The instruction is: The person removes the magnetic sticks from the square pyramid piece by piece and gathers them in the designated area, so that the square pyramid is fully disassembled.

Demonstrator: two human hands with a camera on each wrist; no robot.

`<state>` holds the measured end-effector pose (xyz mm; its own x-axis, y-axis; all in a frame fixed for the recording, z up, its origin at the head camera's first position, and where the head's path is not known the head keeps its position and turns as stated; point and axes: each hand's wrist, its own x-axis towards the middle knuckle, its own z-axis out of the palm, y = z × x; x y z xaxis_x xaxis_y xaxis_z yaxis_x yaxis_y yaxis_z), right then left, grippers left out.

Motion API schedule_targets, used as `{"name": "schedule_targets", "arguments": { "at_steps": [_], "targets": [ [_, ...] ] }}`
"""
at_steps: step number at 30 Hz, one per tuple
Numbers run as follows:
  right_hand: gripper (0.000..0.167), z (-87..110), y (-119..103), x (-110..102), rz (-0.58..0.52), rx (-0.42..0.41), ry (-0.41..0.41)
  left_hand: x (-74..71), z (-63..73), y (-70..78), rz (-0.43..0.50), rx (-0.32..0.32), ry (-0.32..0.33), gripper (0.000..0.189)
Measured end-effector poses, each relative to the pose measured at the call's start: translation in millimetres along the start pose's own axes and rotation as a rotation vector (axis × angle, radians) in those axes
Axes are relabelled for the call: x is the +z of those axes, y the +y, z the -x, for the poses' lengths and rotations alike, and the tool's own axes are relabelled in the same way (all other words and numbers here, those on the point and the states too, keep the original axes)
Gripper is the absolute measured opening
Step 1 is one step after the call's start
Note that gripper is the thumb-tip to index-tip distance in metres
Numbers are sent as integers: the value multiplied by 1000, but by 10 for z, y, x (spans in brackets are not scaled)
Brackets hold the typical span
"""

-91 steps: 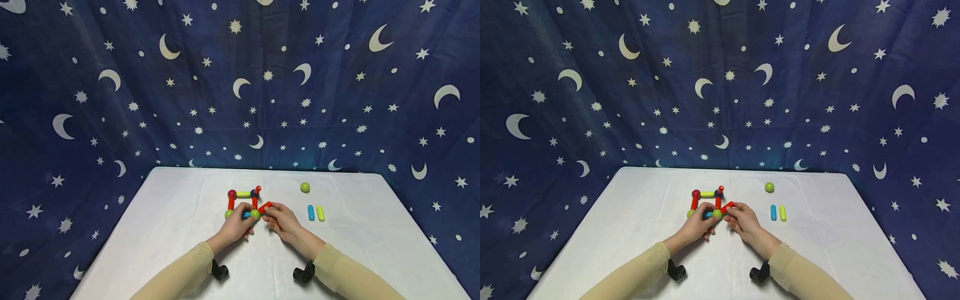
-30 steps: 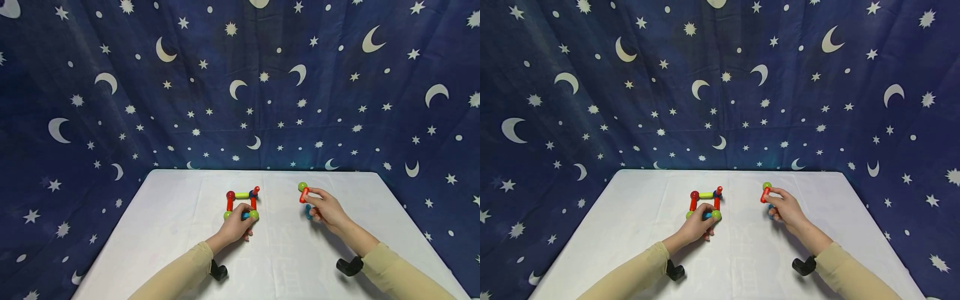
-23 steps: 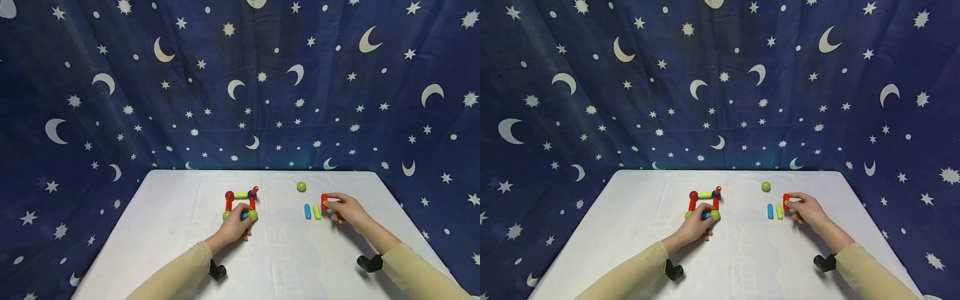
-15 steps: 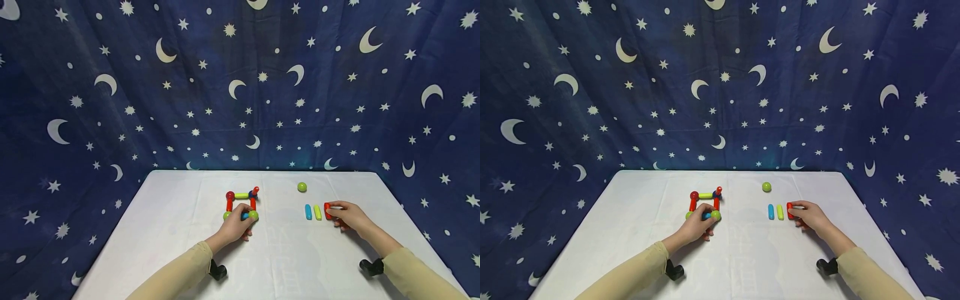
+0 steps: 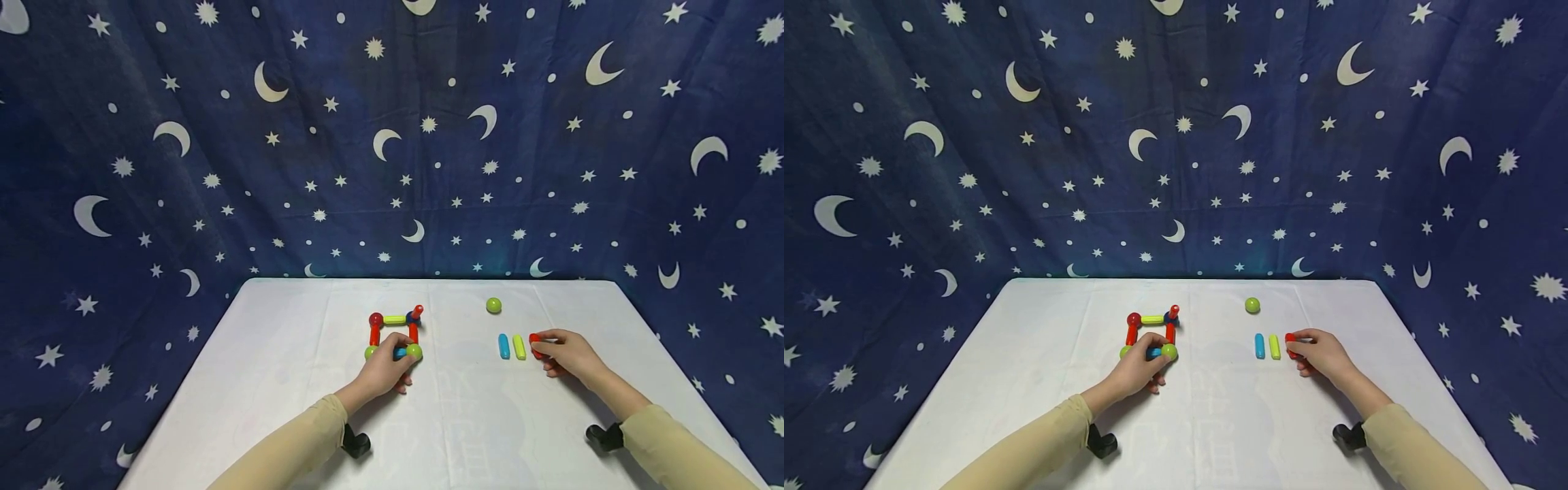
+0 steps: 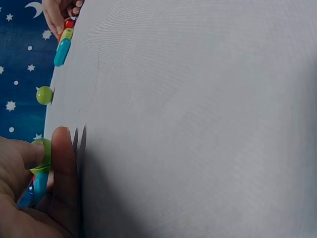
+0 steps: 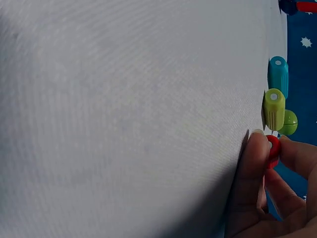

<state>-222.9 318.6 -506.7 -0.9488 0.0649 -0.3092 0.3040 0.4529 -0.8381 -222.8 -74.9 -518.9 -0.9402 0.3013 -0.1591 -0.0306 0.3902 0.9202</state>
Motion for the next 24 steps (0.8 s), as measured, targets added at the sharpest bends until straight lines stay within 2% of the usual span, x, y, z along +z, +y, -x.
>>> {"name": "schedule_targets", "arguments": {
  "at_steps": [10, 15, 24],
  "targets": [
    [55, -21, -18, 19, 55, -49, 24, 8, -34, 17, 7, -5, 2, 34],
    [57, -84, -8, -4, 67, -68, 33, 22, -81, 23, 10, -8, 10, 35],
    [51, -223, 10, -54, 62, -68, 16, 48, -162, 36, 12, -9, 27, 35]
  ]
}}
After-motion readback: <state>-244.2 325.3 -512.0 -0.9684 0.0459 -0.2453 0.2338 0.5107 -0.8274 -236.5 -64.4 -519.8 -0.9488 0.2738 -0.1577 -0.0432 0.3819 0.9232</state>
